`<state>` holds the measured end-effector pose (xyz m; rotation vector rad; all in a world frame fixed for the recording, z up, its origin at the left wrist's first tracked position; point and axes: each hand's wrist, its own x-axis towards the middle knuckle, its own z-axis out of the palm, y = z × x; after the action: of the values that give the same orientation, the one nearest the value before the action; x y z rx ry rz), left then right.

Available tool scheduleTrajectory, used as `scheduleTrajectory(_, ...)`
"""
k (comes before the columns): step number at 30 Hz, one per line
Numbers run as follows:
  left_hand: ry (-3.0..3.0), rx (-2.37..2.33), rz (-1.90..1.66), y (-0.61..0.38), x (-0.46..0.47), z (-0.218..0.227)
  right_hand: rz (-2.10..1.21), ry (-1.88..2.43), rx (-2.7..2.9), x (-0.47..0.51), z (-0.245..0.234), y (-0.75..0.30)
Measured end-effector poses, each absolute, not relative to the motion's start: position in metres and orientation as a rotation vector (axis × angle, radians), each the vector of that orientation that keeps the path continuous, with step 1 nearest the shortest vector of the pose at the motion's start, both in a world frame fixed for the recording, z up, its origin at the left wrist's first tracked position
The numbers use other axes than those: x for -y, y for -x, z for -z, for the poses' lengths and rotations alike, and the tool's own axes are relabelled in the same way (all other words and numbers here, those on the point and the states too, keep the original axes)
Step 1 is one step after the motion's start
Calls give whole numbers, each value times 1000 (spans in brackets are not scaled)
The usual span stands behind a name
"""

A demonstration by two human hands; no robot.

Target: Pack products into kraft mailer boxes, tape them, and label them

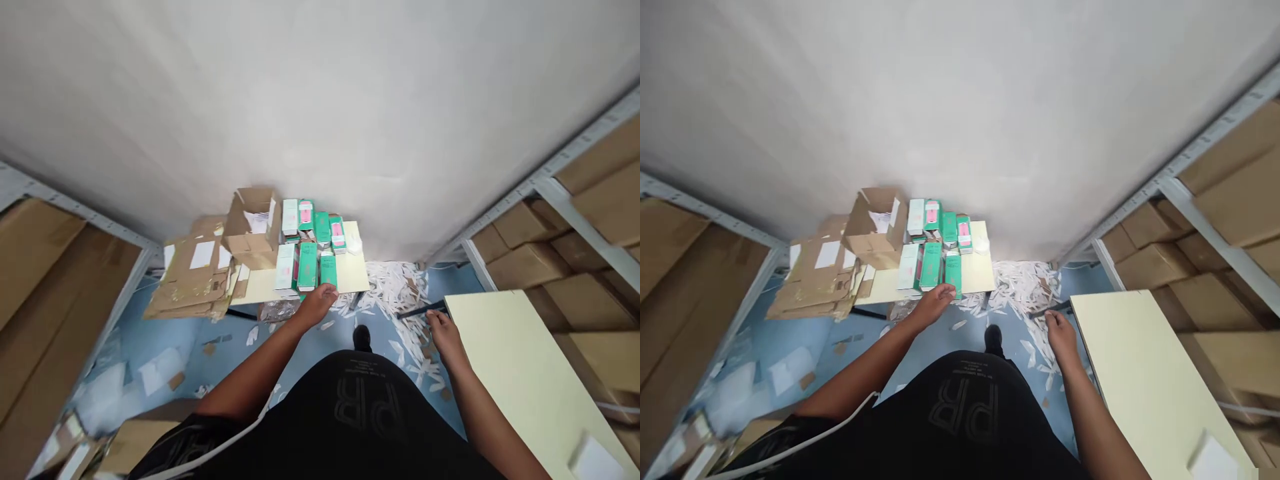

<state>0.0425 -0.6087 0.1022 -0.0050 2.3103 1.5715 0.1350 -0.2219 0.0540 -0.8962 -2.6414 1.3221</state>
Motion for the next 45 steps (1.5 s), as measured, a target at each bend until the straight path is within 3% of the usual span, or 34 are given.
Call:
scheduleTrajectory(5, 253, -2472, -1470, -21, 627, -98, -1520, 686, 2786, 234, -43, -28)
scheduleTrajectory(9, 423, -2793, -1042, -2, 633, -93, -1664, 422, 2937, 265, -39, 43)
scheduleTrajectory(13, 620, -2802, -706, 15, 641, -84, -1979, 186, 3173, 330, -33, 81)
scheduleTrajectory(17, 641, -2648, -702, 26, 651, -75, -2353, 246, 3351, 417, -22, 95)
scheduleTrajectory(22, 566, -2547, -714, 43, 664, -66, -2452, 357, 3326, 496, -6, 106)
scheduleTrajectory(28, 228, -2581, -956, 45, 680, -65, -2512, 570, 3060, 523, -1, 94)
scheduleTrajectory(31, 140, -2598, -1157, 37, 693, -67, -2726, 607, 2654, 527, -14, 85)
scheduleTrajectory(34, 96, -2519, -1483, 34, 706, -66, -2737, 526, 2382, 529, -38, 76)
scheduleTrajectory(39, 97, -2078, -1931, 46, 713, -68, -2568, 335, 2188, 521, -83, 48)
scheduleTrajectory(45, -408, -1465, -2024, 41, 674, -94, -2643, 535, 1827, 491, -118, 14)
